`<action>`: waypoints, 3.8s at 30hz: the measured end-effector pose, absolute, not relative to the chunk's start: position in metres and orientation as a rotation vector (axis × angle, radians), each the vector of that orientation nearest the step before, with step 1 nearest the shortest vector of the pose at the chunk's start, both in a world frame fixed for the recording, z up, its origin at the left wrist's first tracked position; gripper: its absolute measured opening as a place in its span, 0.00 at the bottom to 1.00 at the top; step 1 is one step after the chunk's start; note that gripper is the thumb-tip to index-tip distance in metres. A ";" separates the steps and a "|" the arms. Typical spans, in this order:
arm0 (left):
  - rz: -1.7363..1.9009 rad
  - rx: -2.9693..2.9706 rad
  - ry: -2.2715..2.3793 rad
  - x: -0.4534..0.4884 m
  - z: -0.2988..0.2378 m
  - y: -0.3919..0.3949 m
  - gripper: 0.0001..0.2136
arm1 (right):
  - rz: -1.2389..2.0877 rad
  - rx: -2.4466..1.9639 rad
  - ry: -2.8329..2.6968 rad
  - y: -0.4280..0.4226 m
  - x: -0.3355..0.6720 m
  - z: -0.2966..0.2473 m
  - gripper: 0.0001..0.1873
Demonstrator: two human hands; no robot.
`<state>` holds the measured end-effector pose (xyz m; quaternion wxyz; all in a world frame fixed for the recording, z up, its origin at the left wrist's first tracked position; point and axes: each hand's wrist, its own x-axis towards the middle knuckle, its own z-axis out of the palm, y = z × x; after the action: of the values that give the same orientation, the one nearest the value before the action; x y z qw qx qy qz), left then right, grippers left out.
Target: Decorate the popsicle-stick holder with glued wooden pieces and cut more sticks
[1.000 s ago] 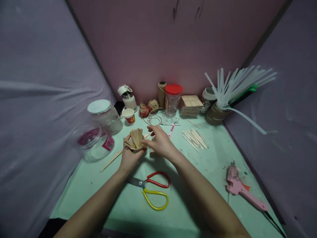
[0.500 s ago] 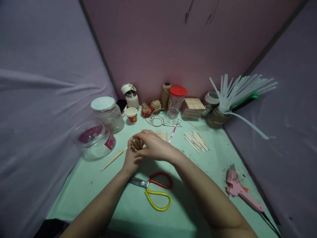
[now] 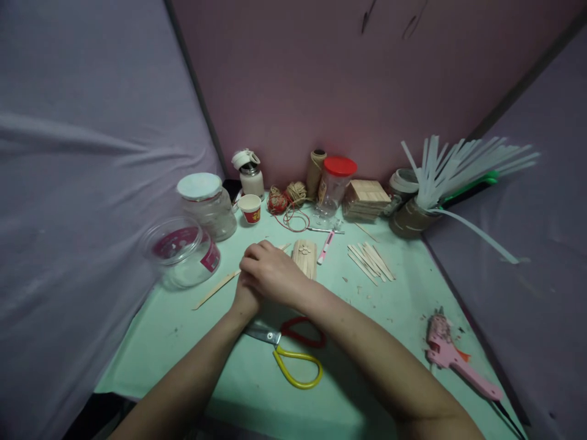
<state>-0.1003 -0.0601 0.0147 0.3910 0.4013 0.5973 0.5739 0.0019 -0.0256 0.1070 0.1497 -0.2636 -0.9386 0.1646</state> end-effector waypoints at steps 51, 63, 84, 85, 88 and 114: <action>1.277 1.817 1.868 -0.117 0.004 -0.060 0.30 | 0.027 -1.389 -3.211 -0.006 0.014 0.118 0.16; 1.346 1.409 1.789 -0.124 0.012 -0.064 0.37 | 0.449 -1.422 -3.327 0.011 0.019 0.151 0.12; 1.345 1.108 1.663 -0.160 0.064 -0.121 0.23 | 1.899 -1.088 -2.545 -0.002 0.038 0.131 0.10; 1.329 1.020 1.565 -0.161 0.069 -0.116 0.23 | 2.047 -1.043 -2.346 -0.005 0.037 0.126 0.10; 1.276 0.846 1.244 -0.154 0.083 -0.099 0.21 | 2.272 -0.915 -1.953 -0.015 0.026 0.109 0.09; 1.104 1.559 1.870 -0.156 0.039 -0.094 0.37 | 1.208 -1.127 -2.228 -0.033 0.040 0.075 0.34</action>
<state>-0.1564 -0.0937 0.0390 0.2319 0.5674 0.6804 0.4018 0.0398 -0.0334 0.0746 0.1827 -0.3995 -0.7897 0.4282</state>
